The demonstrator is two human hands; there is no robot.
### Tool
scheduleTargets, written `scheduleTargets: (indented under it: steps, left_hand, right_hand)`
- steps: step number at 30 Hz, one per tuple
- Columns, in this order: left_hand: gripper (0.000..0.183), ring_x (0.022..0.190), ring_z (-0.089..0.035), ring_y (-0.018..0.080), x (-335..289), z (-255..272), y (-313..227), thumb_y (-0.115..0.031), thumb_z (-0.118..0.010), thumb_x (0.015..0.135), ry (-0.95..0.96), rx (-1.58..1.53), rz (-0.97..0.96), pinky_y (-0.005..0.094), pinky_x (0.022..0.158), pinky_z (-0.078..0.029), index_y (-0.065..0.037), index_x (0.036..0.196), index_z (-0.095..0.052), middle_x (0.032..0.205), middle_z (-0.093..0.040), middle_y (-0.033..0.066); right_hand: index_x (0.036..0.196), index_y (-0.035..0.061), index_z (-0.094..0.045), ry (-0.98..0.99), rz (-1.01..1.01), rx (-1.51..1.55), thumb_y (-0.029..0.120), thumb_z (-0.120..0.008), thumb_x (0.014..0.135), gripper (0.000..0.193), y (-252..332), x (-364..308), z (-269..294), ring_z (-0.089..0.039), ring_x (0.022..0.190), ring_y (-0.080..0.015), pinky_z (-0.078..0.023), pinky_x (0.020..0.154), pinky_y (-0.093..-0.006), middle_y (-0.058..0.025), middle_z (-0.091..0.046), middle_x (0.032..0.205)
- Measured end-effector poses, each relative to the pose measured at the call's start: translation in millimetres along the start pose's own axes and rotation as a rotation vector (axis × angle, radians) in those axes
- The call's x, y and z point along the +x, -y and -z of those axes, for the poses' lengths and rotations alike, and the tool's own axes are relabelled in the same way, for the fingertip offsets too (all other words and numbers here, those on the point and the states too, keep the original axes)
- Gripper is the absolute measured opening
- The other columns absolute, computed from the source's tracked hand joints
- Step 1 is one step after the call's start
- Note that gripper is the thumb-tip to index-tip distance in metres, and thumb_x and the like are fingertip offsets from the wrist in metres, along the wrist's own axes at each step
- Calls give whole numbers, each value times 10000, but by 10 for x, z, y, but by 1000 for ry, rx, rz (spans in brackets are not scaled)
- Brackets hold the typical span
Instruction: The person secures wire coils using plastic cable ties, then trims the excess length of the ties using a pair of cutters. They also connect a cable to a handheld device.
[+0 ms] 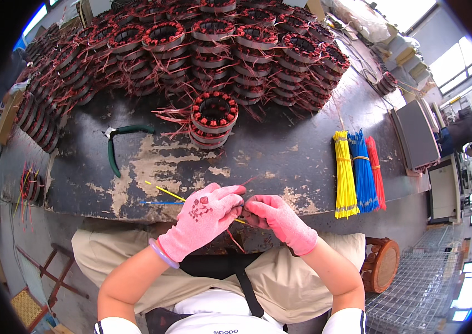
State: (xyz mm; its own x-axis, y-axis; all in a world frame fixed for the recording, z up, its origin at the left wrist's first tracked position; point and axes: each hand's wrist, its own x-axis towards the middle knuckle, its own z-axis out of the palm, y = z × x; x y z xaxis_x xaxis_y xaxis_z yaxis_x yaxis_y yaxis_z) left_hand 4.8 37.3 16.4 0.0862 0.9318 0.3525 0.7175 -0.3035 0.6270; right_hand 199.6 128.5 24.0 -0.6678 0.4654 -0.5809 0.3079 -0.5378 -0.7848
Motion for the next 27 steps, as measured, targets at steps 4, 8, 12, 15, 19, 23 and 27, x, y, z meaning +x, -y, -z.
scheduleTargets:
  steps: [4,8,12,15,19,23,27]
  left_hand:
    - [185,839,-628,287,-14,-2,15,-121,-738,803,2,0,-3,401,749,-540,-81,967,-661,1202,-700,39]
    - [185,835,-629,284,-8,-15,13,-124,-739,805,-14,6,-1,401,747,-542,-87,972,-667,1199,-701,38]
    - [182,837,-629,282,24,-2,-3,-123,-739,807,1,11,-37,400,740,-542,-88,975,-677,1189,-706,41]
    - [176,830,-631,286,-9,-3,28,-118,-738,808,-12,4,-34,397,734,-542,-87,972,-682,1183,-708,47]
    - [168,819,-635,280,0,0,3,-113,-739,806,1,9,-17,389,732,-544,-83,960,-681,1193,-706,52]
    - [167,818,-637,278,3,-4,10,-117,-740,805,-4,14,-35,386,732,-546,-78,956,-680,1190,-708,56]
    - [169,823,-638,284,-19,-41,36,-123,-740,808,-5,-6,-41,387,733,-548,-77,960,-682,1183,-710,60]
  right_hand:
    - [1082,32,-666,-62,329,-575,190,-636,953,206,118,-174,13,-622,762,-143,-505,688,-330,-79,-657,841]
    - [985,38,-666,-255,904,-1269,147,-662,904,136,140,-123,-46,-669,805,-298,-520,686,-389,-112,-666,890]
    - [927,71,-663,-40,66,-226,251,-729,870,200,-2,116,86,-643,671,-245,-500,604,-364,-77,-671,803]
    - [920,80,-664,-265,369,-647,283,-759,845,237,114,-40,-63,-631,653,-217,-503,606,-327,-53,-663,777]
    - [965,100,-683,-530,990,-1343,309,-795,804,286,73,-116,-89,-645,691,-242,-524,641,-358,-47,-672,876]
    - [1037,68,-672,-186,373,-695,270,-654,949,222,14,-50,-2,-600,728,-102,-498,657,-260,-3,-668,879]
    - [1041,38,-661,26,29,-247,252,-545,1010,246,77,-112,28,-575,749,-69,-484,664,-243,-3,-676,914]
